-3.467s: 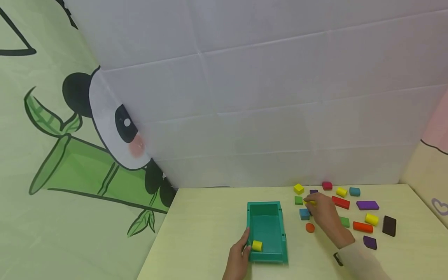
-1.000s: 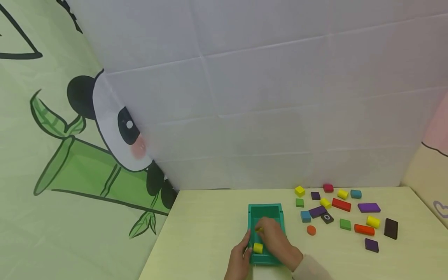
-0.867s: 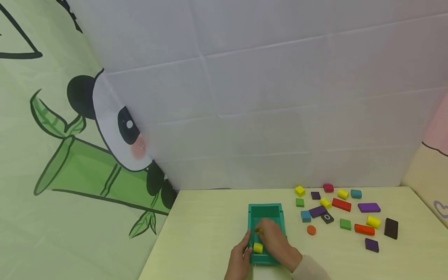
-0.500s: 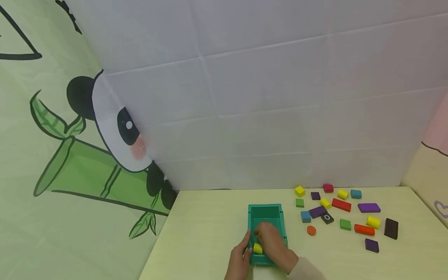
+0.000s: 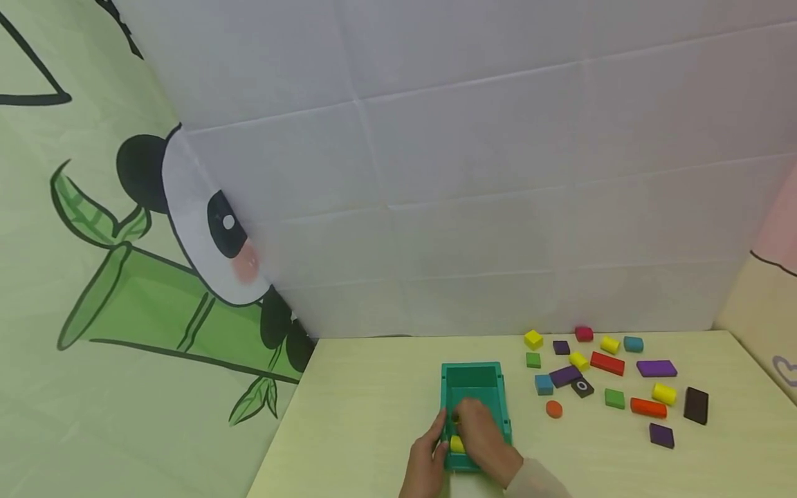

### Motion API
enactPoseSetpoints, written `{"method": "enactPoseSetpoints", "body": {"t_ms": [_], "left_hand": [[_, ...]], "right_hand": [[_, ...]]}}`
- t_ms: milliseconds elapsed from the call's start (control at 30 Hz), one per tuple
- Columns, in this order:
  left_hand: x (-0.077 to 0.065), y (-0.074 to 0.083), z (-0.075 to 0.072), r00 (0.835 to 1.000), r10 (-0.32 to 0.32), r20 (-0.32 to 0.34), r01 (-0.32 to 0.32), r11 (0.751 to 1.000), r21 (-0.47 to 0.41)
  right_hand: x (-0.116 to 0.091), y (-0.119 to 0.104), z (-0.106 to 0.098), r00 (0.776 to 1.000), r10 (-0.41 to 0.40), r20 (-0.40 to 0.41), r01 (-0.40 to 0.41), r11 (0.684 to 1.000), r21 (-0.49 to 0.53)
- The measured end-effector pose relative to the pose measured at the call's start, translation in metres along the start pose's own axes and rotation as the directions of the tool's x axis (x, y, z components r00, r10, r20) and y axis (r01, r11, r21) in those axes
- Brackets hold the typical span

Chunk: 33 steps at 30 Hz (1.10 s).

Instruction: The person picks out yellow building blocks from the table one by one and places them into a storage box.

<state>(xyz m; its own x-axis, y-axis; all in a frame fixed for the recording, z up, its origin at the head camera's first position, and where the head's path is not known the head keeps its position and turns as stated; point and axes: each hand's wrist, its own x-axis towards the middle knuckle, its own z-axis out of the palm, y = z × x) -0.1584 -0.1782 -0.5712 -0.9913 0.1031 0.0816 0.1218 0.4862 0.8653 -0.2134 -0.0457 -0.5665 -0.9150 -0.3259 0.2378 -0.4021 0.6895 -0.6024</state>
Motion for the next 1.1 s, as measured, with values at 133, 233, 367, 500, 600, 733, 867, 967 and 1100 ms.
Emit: {"method": "enactPoseSetpoints", "body": {"t_ms": [133, 233, 367, 500, 600, 733, 867, 967, 1100], "left_hand": [[-0.0001, -0.0007, -0.0001, 1.0, 0.005, 0.0, -0.005, 1.0, 0.001], [-0.0005, -0.0001, -0.0001, 1.0, 0.009, 0.0, -0.009, 1.0, 0.003], [-0.0003, 0.0016, -0.0002, 1.0, 0.004, 0.002, -0.004, 1.0, 0.003], [0.0001, 0.0024, 0.0001, 1.0, -0.003, 0.002, 0.003, 1.0, 0.0], [0.0, 0.002, 0.0007, 1.0, -0.008, 0.003, 0.008, 1.0, -0.002], [0.0005, 0.0012, 0.0011, 1.0, -0.008, 0.004, 0.008, 1.0, -0.001], [0.0, 0.0001, 0.0007, 1.0, -0.002, 0.007, 0.002, 1.0, 0.004], [-0.0004, -0.0001, 0.0004, 1.0, 0.001, 0.01, -0.001, 1.0, 0.005], [-0.0006, -0.0002, 0.0003, 1.0, 0.008, 0.009, -0.008, 1.0, 0.009]], "right_hand": [[-0.0002, -0.0011, 0.0015, 1.0, 0.011, 0.017, -0.011, 1.0, -0.007], [-0.0006, -0.0021, 0.0016, 1.0, 0.014, 0.024, -0.014, 1.0, -0.01], [-0.0013, -0.0031, 0.0021, 1.0, 0.019, 0.007, -0.019, 1.0, -0.024], [-0.0014, -0.003, 0.0029, 1.0, 0.025, -0.008, -0.025, 0.999, -0.026], [-0.0013, -0.0031, 0.003, 1.0, 0.026, -0.006, -0.026, 1.0, -0.016], [-0.0007, -0.0032, 0.0034, 1.0, 0.028, -0.006, -0.028, 0.999, -0.023], [-0.001, -0.0025, 0.004, 1.0, 0.023, -0.009, -0.023, 0.999, -0.024], [-0.0013, -0.0016, 0.0046, 1.0, 0.019, -0.012, -0.019, 1.0, -0.019], [-0.0013, -0.0018, 0.0041, 1.0, 0.019, -0.009, -0.019, 1.0, -0.018]]}}
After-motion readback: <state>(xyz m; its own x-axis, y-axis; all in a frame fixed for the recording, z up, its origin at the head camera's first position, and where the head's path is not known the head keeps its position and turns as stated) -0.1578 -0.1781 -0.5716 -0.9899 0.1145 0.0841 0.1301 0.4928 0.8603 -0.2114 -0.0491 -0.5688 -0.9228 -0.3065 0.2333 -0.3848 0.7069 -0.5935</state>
